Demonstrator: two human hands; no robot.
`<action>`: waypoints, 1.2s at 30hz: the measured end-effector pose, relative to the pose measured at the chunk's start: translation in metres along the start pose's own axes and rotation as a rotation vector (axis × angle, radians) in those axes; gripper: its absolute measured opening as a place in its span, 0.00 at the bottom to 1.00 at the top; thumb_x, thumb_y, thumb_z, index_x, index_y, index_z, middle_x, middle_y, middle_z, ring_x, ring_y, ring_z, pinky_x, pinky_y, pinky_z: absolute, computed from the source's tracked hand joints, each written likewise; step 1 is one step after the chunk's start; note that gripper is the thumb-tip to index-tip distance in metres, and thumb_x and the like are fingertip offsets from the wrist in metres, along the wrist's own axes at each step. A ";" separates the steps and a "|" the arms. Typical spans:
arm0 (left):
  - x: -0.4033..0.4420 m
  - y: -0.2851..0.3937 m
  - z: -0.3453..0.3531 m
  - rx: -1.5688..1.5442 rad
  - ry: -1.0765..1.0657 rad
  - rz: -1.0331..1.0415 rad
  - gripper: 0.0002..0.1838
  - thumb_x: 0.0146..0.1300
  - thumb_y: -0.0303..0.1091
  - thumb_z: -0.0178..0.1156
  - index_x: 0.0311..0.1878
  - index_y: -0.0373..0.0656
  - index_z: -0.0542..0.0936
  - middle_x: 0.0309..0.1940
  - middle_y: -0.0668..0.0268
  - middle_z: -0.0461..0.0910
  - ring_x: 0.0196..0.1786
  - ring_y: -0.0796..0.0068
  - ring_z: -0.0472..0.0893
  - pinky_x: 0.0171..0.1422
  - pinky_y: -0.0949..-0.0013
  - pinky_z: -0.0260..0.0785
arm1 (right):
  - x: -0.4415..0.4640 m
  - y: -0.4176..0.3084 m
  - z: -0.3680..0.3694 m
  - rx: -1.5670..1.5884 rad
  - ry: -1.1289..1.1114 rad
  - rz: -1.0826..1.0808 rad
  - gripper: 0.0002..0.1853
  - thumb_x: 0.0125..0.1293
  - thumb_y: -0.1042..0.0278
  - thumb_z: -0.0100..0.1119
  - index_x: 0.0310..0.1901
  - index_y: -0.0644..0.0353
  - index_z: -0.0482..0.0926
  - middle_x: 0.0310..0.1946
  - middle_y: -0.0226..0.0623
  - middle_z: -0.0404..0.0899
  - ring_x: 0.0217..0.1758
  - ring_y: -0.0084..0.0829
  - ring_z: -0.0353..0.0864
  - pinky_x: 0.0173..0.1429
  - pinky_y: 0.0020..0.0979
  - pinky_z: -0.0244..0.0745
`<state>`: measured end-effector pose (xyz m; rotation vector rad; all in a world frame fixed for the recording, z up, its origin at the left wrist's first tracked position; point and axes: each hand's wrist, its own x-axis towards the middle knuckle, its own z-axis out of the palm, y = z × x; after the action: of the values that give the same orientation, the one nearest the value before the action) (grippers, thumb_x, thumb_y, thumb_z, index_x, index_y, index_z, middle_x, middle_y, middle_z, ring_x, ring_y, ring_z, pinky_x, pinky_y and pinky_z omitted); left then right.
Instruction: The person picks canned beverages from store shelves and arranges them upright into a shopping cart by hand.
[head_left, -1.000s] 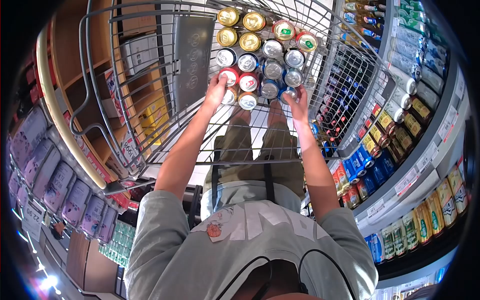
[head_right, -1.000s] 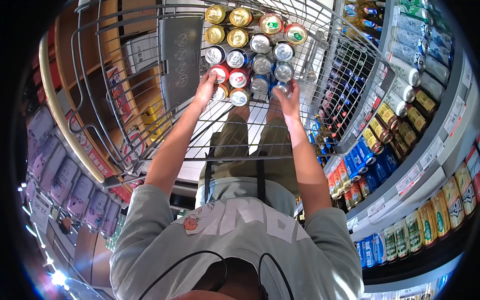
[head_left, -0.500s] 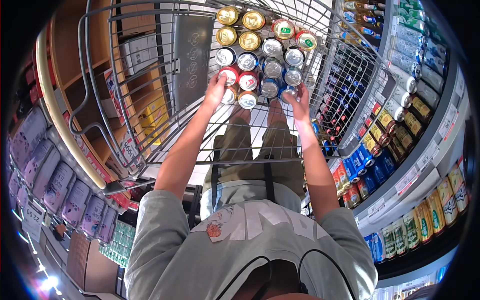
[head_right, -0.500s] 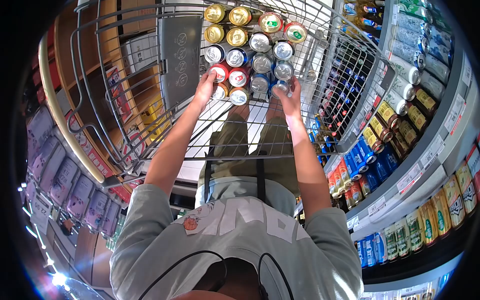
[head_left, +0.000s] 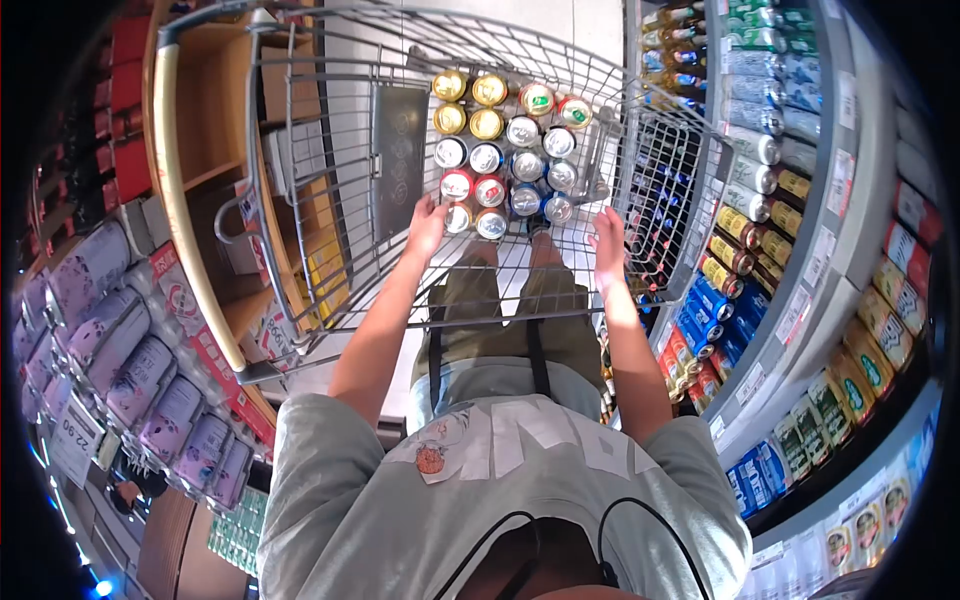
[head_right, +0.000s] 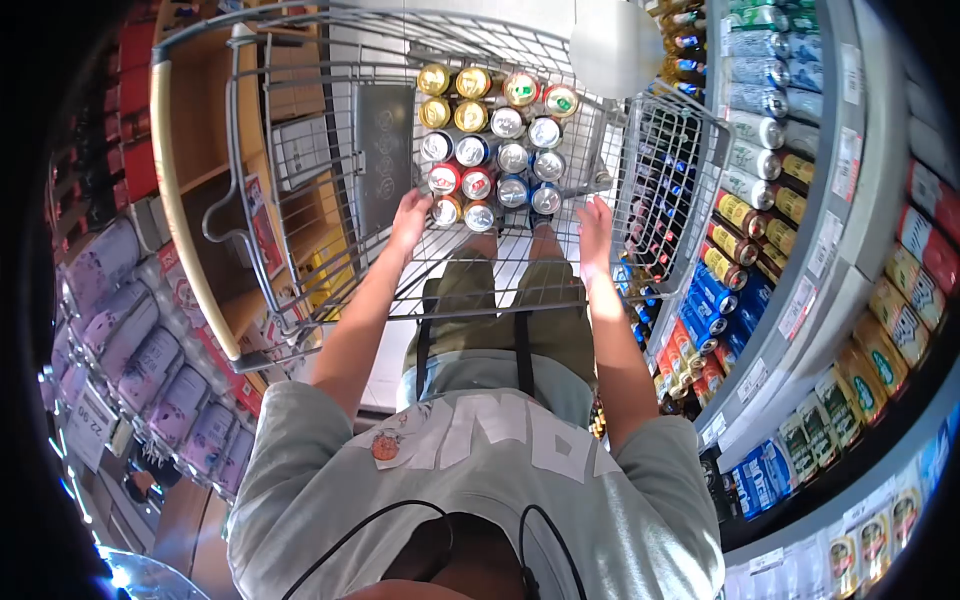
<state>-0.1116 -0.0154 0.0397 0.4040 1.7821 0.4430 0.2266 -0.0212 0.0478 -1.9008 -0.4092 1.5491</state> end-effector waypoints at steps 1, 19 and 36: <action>-0.011 0.007 -0.003 -0.031 -0.016 0.021 0.42 0.71 0.45 0.58 0.80 0.33 0.54 0.79 0.43 0.59 0.79 0.53 0.63 0.78 0.60 0.60 | -0.008 -0.003 -0.002 0.015 0.056 -0.054 0.25 0.77 0.53 0.52 0.69 0.58 0.69 0.66 0.40 0.72 0.69 0.34 0.71 0.67 0.39 0.68; -0.198 0.008 0.027 1.177 -0.522 0.682 0.30 0.69 0.52 0.55 0.66 0.40 0.75 0.52 0.42 0.83 0.58 0.43 0.82 0.64 0.48 0.73 | -0.191 0.007 -0.025 -0.078 -0.299 -0.576 0.13 0.78 0.66 0.46 0.38 0.63 0.77 0.30 0.32 0.79 0.36 0.23 0.77 0.46 0.28 0.73; -0.403 -0.056 0.202 1.613 -1.126 1.023 0.33 0.72 0.55 0.54 0.72 0.42 0.71 0.64 0.45 0.78 0.67 0.46 0.77 0.72 0.56 0.69 | -0.434 0.176 -0.263 0.113 0.324 -0.724 0.10 0.78 0.71 0.44 0.39 0.64 0.75 0.34 0.35 0.78 0.40 0.28 0.80 0.50 0.31 0.77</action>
<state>0.1799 -0.2443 0.3020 2.1662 0.3153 -0.6243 0.3396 -0.4886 0.2860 -1.6128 -0.7407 0.7611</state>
